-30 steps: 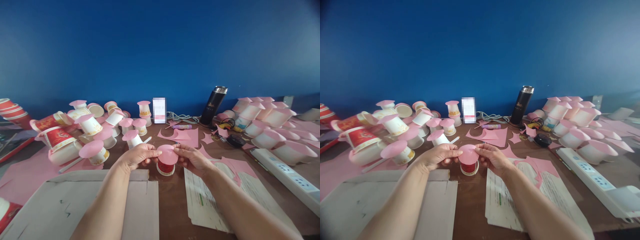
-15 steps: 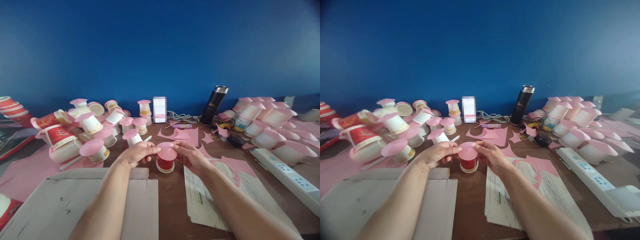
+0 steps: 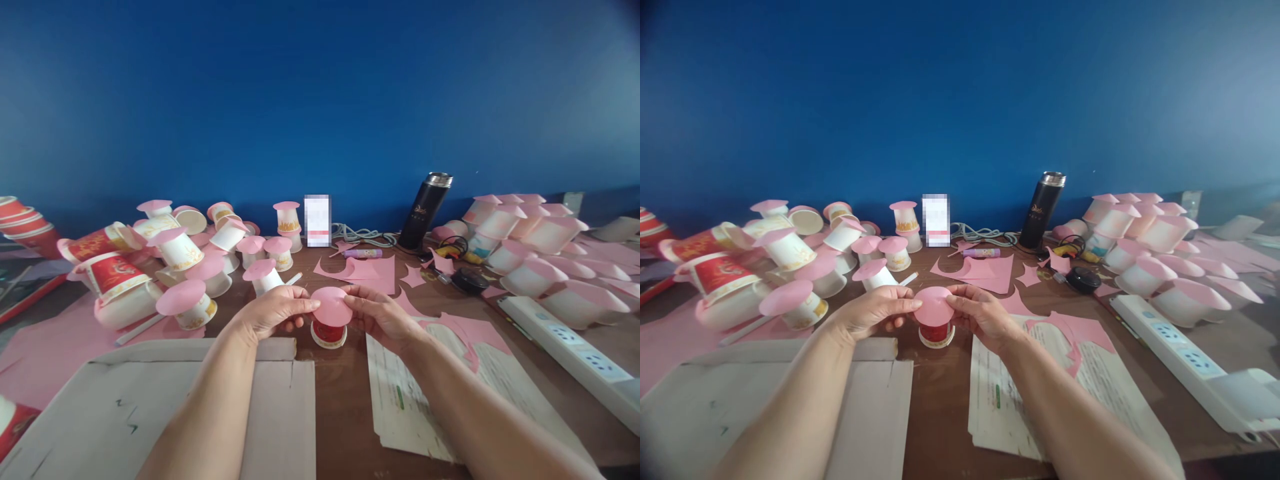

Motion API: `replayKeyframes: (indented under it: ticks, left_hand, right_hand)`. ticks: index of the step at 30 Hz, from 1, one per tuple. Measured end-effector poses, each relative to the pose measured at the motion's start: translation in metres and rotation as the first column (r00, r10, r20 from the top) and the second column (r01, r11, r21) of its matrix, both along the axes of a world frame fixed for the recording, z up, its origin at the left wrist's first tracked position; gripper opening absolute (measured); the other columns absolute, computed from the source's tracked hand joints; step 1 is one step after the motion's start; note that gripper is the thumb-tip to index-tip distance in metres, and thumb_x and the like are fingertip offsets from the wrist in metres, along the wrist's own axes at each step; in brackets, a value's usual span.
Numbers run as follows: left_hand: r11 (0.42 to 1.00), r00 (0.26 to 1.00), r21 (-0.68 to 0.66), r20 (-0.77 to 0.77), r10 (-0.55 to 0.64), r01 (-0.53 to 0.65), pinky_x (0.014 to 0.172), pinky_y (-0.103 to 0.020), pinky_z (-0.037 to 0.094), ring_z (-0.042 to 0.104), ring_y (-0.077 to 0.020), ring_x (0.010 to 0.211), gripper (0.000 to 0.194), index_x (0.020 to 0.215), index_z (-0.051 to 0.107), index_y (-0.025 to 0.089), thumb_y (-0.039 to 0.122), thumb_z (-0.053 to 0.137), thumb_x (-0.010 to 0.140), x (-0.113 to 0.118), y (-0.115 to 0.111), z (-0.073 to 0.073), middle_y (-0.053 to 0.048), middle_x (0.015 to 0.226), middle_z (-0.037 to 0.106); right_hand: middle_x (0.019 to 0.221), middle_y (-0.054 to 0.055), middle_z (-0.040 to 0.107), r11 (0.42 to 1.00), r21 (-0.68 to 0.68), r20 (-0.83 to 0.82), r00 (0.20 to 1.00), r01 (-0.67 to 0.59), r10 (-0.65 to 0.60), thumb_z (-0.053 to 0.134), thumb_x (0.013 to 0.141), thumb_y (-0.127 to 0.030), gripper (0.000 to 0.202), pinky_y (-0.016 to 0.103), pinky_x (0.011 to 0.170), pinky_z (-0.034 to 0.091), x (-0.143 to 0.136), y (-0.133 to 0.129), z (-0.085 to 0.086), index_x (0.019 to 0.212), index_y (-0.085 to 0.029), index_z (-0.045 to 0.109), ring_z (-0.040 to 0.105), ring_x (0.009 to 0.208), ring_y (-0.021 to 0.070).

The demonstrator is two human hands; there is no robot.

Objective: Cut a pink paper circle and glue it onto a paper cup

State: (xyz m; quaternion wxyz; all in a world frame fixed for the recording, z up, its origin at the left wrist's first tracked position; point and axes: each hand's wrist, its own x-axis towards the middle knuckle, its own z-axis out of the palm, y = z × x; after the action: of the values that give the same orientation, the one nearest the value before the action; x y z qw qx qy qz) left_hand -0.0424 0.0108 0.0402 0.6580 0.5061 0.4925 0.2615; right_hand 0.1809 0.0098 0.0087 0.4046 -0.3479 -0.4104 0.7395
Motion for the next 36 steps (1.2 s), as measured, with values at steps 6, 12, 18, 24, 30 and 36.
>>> replayKeyframes:
  ticks: [6,12,18,24,30,36]
  left_hand:
    - [1.000,0.999,-0.016,-0.042,-0.021,0.020,0.046,-0.016,0.032,0.052,-0.0062,0.058,0.037,0.077,0.058,0.015,0.045,0.077,0.065,-0.0017,-0.0007,-0.0014,0.001,0.071,0.059]
    - [0.999,0.997,-0.005,-0.066,-0.042,0.042,0.048,-0.016,0.037,0.056,-0.0081,0.063,0.037,0.079,0.059,0.016,0.047,0.076,0.067,-0.0034,-0.0015,-0.0010,0.000,0.073,0.062]
    - [0.999,0.997,-0.005,-0.066,-0.044,0.044,0.050,-0.017,0.039,0.058,-0.0098,0.064,0.037,0.079,0.059,0.016,0.046,0.076,0.066,-0.0033,-0.0020,0.0002,-0.001,0.072,0.063]
    - [0.999,0.997,-0.032,-0.067,-0.038,0.036,0.051,-0.017,0.041,0.059,-0.0094,0.065,0.037,0.080,0.058,0.016,0.045,0.076,0.066,-0.0020,-0.0021,0.0010,0.000,0.072,0.064]
    - [0.997,0.995,-0.023,-0.067,-0.070,0.069,0.052,-0.018,0.043,0.059,-0.0099,0.066,0.038,0.084,0.059,0.016,0.046,0.075,0.067,-0.0008,-0.0028,0.0040,-0.001,0.073,0.063]
    - [0.997,0.992,-0.017,-0.092,-0.083,0.081,0.053,-0.018,0.045,0.059,-0.0098,0.067,0.040,0.088,0.059,0.016,0.045,0.077,0.067,-0.0014,-0.0026,0.0008,-0.003,0.080,0.065]
  right_hand:
    - [0.089,0.002,0.068,1.000,-0.020,0.024,1.000,0.006,-0.005,0.081,0.069,-0.032,0.029,0.025,0.074,0.052,0.0013,-0.0009,0.0020,0.092,-0.019,0.067,0.064,0.079,0.0124]
    - [0.096,0.003,0.068,1.000,0.007,0.038,0.999,-0.028,0.028,0.077,0.074,-0.032,0.029,0.025,0.075,0.052,0.0031,-0.0011,0.0006,0.098,-0.020,0.066,0.064,0.082,0.0129]
    - [0.094,0.003,0.069,0.999,0.010,0.022,0.999,-0.031,0.031,0.078,0.072,-0.033,0.030,0.024,0.073,0.052,0.0029,-0.0011,0.0003,0.097,-0.019,0.067,0.064,0.079,0.0126]
    - [0.093,0.003,0.068,1.000,-0.026,0.013,1.000,-0.017,0.017,0.080,0.070,-0.032,0.030,0.024,0.074,0.052,0.0019,-0.0008,0.0017,0.094,-0.019,0.067,0.064,0.079,0.0129]
    - [0.090,0.003,0.067,0.999,-0.026,0.007,1.000,-0.023,0.023,0.079,0.071,-0.032,0.030,0.024,0.073,0.052,0.0015,-0.0001,0.0003,0.094,-0.018,0.067,0.064,0.077,0.0118]
    - [0.091,0.002,0.067,0.999,-0.017,0.002,0.999,-0.036,0.036,0.078,0.074,-0.031,0.027,0.024,0.076,0.051,0.0020,-0.0002,-0.0011,0.095,-0.019,0.067,0.064,0.080,0.0116]
